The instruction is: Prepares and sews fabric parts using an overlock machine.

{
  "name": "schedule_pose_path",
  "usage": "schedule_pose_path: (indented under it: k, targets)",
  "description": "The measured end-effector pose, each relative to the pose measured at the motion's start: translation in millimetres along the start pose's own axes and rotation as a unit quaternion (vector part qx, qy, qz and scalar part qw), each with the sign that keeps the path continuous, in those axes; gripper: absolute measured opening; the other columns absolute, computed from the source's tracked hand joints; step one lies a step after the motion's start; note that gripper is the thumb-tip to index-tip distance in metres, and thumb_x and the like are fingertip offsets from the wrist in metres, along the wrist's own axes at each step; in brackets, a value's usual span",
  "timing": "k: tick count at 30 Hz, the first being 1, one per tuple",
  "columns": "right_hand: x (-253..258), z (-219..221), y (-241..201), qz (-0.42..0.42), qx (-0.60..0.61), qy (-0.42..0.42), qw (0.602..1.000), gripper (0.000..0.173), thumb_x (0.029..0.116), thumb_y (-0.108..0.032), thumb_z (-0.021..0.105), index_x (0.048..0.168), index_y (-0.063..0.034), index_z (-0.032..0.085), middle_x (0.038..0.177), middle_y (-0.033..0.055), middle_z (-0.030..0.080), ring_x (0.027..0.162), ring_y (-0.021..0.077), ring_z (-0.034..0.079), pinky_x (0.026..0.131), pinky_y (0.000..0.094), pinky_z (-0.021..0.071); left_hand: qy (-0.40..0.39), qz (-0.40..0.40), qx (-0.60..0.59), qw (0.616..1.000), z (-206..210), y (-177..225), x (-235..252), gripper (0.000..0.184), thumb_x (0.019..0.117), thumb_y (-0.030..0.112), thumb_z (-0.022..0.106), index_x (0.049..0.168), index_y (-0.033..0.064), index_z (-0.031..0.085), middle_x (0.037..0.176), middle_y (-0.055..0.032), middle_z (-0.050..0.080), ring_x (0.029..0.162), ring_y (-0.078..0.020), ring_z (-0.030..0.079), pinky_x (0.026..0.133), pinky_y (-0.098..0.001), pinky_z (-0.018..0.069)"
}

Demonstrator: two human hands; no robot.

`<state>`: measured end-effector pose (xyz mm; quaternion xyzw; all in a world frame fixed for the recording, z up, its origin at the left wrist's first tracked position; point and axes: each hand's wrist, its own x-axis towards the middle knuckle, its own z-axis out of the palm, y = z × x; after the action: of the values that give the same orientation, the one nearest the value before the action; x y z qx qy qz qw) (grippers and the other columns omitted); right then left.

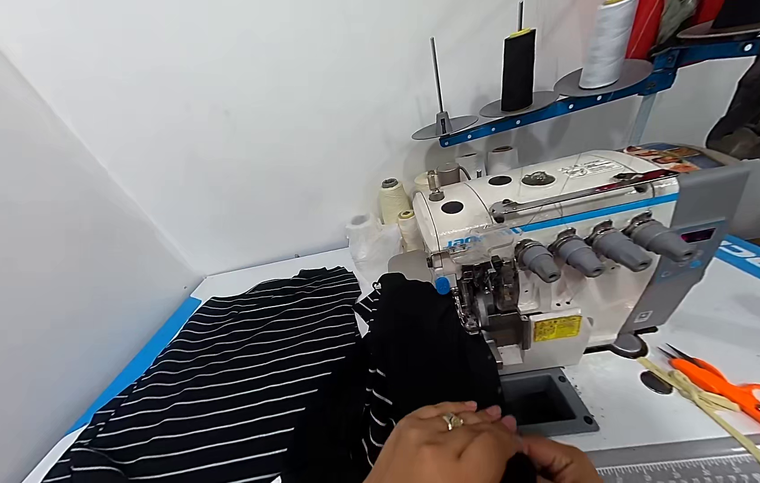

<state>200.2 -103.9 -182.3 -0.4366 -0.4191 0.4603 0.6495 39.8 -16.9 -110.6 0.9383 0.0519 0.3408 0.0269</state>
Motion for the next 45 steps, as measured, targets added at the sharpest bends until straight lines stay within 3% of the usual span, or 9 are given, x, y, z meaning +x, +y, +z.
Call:
schedule_pose_path:
  k: [9,14,20,23,27,30,32,34,45]
  targets:
    - [30,0,-18,0.045,-0.034,-0.003,0.998,0.018,0.0900,0.000,0.064,0.085,-0.0131,0.075,0.072,-0.0091,0.071,0.064,-0.0024,0.065,0.061,0.0176,0.0540,-0.006,-0.060,0.144,0.988,19,0,-3,0.034,0.0900,-0.005,0.056,0.120,0.0018,0.070,0.124,-0.0119,0.074,0.122,-0.0242,0.068,0.108,-0.0355,0.0493]
    - [41,10,-12,0.096,-0.069,-0.081,0.990,0.013,0.0942,-0.003,0.059,0.096,-0.0115,0.068,0.081,-0.0069,0.072,0.074,0.0017,0.069,0.068,0.0245,0.0588,0.027,-0.113,0.153,0.981,2,19,-30,0.021,0.0950,-0.001,0.059,0.108,0.0029,0.075,0.107,-0.0112,0.078,0.109,-0.0196,0.074,0.102,-0.0308,0.0529]
    - [30,66,-15,0.106,0.210,-0.087,0.968,0.023,0.0976,0.008,0.045,0.107,-0.0114,0.054,0.086,-0.0132,0.069,0.084,-0.0052,0.066,0.081,0.0169,0.0556,0.094,-0.101,0.151,0.979,-2,27,-11,0.017,0.0997,0.002,0.054,0.103,0.0070,0.070,0.111,-0.0113,0.077,0.119,-0.0232,0.068,0.111,-0.0356,0.0461]
    - [40,89,-39,0.196,0.262,-0.060,0.943,0.030,0.1026,0.003,0.032,0.092,-0.0127,0.054,0.073,-0.0075,0.065,0.071,0.0006,0.065,0.070,0.0199,0.0552,0.107,-0.186,0.159,0.964,7,-7,9,0.018,0.0974,0.005,0.054,0.103,0.0037,0.071,0.107,-0.0091,0.078,0.110,-0.0244,0.073,0.098,-0.0433,0.0568]
    - [43,57,16,0.029,0.051,-0.090,0.994,0.021,0.1045,-0.008,0.050,0.111,0.0003,0.068,0.106,0.0039,0.074,0.099,0.0097,0.072,0.093,0.0316,0.0600,0.065,-0.305,0.038,0.949,-20,-77,8,0.026,0.1058,0.024,0.056,0.109,0.0021,0.070,0.078,-0.0086,0.069,0.067,-0.0186,0.066,0.063,-0.0387,0.0557]
    - [18,30,10,0.001,-0.104,-0.044,0.994,0.009,0.0964,-0.009,0.066,0.096,-0.0024,0.072,0.084,-0.0009,0.074,0.075,0.0044,0.072,0.073,0.0271,0.0623,0.076,-0.187,-0.010,0.979,-30,-76,-6,0.027,0.1052,0.022,0.054,0.110,0.0060,0.074,0.089,-0.0007,0.075,0.080,-0.0055,0.070,0.076,-0.0272,0.0582]
    - [6,18,7,0.005,-0.088,-0.039,0.995,0.003,0.0933,-0.008,0.070,0.092,-0.0057,0.073,0.077,-0.0054,0.074,0.069,0.0012,0.069,0.067,0.0238,0.0597,0.064,-0.052,-0.041,0.996,-25,-50,-14,0.025,0.1076,0.019,0.052,0.113,0.0068,0.072,0.113,-0.0040,0.077,0.112,-0.0100,0.071,0.106,-0.0325,0.0534]
    - [0,10,8,-0.003,-0.063,-0.030,0.998,0.004,0.0907,-0.006,0.073,0.094,-0.0076,0.075,0.080,-0.0083,0.074,0.072,-0.0017,0.069,0.070,0.0217,0.0588,0.038,0.045,-0.036,0.998,-15,-31,-21,0.020,0.1067,0.013,0.051,0.110,0.0081,0.070,0.118,-0.0075,0.076,0.123,-0.0155,0.066,0.115,-0.0342,0.0438]
    - [-1,8,12,-0.059,-0.023,-0.009,0.998,0.018,0.0886,0.004,0.065,0.094,-0.0120,0.072,0.082,-0.0148,0.073,0.073,-0.0060,0.066,0.069,0.0180,0.0566,0.019,0.005,0.010,1.000,6,7,-17,0.019,0.1022,0.004,0.053,0.102,0.0037,0.072,0.103,-0.0117,0.078,0.111,-0.0184,0.072,0.108,-0.0290,0.0482]
